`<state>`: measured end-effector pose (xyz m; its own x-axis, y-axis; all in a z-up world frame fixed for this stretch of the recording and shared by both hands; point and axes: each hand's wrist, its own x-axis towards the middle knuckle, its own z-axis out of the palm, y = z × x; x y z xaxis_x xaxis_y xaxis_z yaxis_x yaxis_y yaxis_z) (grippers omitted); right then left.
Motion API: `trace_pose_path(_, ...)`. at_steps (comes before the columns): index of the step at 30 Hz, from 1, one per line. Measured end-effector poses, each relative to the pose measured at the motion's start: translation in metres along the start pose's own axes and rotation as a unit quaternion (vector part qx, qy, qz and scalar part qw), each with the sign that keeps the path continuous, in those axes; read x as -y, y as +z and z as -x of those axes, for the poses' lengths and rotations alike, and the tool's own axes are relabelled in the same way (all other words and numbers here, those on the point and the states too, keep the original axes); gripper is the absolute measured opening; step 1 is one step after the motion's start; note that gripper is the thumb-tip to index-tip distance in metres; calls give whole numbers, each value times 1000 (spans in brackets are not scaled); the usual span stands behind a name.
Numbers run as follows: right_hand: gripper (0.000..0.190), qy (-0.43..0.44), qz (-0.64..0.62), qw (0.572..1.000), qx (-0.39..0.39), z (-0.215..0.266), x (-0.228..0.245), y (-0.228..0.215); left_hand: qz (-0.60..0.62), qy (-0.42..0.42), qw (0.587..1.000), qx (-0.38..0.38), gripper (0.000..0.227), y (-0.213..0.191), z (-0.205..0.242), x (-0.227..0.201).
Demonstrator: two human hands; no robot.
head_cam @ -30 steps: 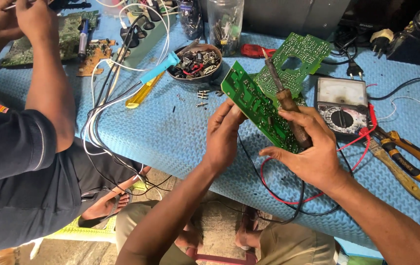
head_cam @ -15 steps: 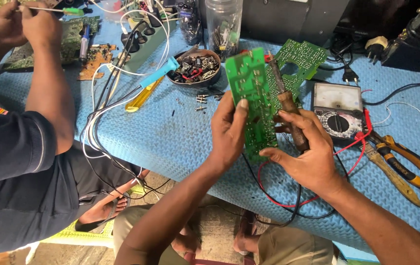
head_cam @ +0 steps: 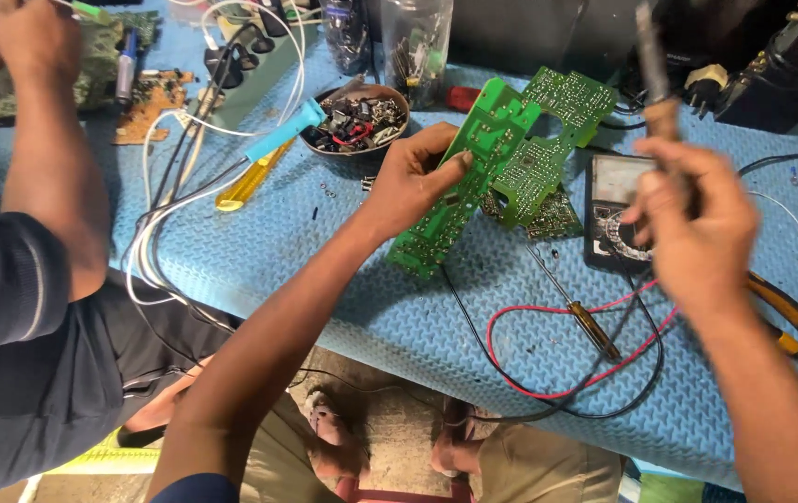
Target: Soldering electronic components on a circuit board at a repair station, using a soldering iron and checking connections.
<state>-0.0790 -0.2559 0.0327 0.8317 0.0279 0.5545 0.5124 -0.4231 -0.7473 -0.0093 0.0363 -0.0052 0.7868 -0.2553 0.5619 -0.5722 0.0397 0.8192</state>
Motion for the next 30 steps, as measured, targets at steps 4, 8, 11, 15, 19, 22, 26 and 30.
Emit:
trace_pose_path(4, 27, -48, -40, 998, -16, -22, -43, -40, 32, -6, 999, 30, 15, 0, -2, 15)
trace_pose_path(8, 28, -40, -2, 999, 16, -25, -41, -51, 81, -59, 993, 62, 13, 0, 0, 17)
trace_pose_path(11, 40, -41, 78, 995, 52, -14, -40, -41, 106, -93, 987, 76, 12, -2, 4, 13)
trace_pose_path(15, 43, -139, 234, 960, 59, 15, -52, -40, 119, -107, 982, 97, 23, -4, 5, 10)
trace_pose_path(19, 33, -191, 213, 956, 69, 28, -45, -38, 103, -81, 983, 130, 19, -1, 3, 7)
trace_pose_path(22, 35, -237, 253, 936, 61, 35, -43, -35, 102, -64, 985, 126, 13, 1, 2, 2)
trace_pose_path(26, 34, -268, 247, 930, 45, 40, -41, -31, 118, -73, 981, 133, 17, -1, 5, 5)
trace_pose_path(30, 29, -289, 295, 909, 53, 35, -28, -26, 125, -106, 979, 117, 17, 4, 6, 6)
